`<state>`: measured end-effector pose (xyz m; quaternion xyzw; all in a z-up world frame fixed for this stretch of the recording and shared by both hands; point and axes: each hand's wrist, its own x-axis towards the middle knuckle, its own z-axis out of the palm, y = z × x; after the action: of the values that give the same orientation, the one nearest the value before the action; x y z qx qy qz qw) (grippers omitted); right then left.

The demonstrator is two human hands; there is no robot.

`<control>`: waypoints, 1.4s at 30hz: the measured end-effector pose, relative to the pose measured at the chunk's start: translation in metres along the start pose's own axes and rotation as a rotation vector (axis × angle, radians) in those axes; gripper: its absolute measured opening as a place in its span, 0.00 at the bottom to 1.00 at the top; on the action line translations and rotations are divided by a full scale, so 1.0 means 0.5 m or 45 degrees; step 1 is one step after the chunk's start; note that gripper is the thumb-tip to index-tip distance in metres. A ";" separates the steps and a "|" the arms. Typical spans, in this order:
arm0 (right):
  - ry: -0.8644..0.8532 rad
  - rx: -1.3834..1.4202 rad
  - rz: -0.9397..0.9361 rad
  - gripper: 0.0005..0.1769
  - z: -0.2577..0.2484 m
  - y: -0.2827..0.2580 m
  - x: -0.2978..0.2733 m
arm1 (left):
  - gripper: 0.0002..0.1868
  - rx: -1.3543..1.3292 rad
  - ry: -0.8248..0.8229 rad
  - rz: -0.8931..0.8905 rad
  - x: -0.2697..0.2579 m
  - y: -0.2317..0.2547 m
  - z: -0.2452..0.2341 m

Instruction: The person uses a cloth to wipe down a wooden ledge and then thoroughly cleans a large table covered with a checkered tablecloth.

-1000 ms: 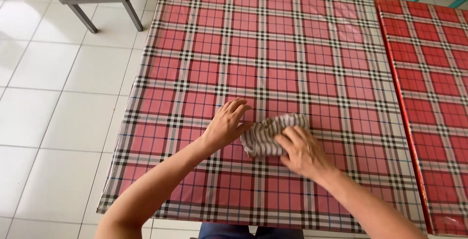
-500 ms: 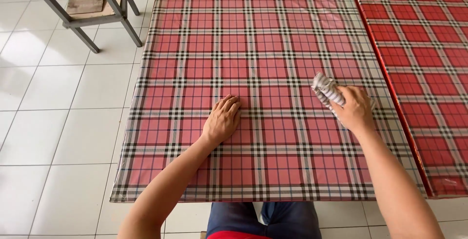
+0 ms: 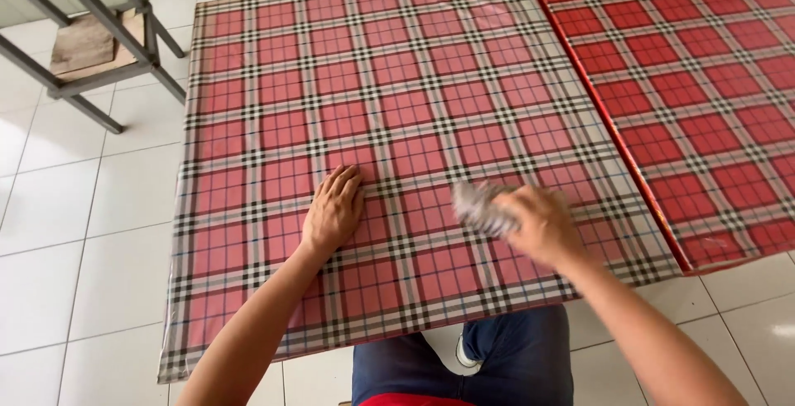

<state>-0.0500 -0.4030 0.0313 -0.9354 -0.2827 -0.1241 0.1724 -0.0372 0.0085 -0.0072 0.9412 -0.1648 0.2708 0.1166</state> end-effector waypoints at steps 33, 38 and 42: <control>0.316 -0.371 0.338 0.37 -0.023 -0.012 -0.241 | 0.17 -0.243 -0.349 0.054 -0.108 0.307 -0.130; 0.300 -0.465 0.618 0.38 -0.077 0.129 -0.243 | 0.18 -0.353 -0.176 0.132 -0.150 0.305 -0.116; 0.290 -0.450 0.826 0.29 -0.074 0.140 -0.226 | 0.18 -0.325 -0.160 0.116 -0.156 0.308 -0.115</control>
<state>-0.1066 -0.5271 0.0098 -0.9717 0.0747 -0.2132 0.0689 -0.1842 -0.0958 0.0176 0.9253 -0.2476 0.1932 0.2124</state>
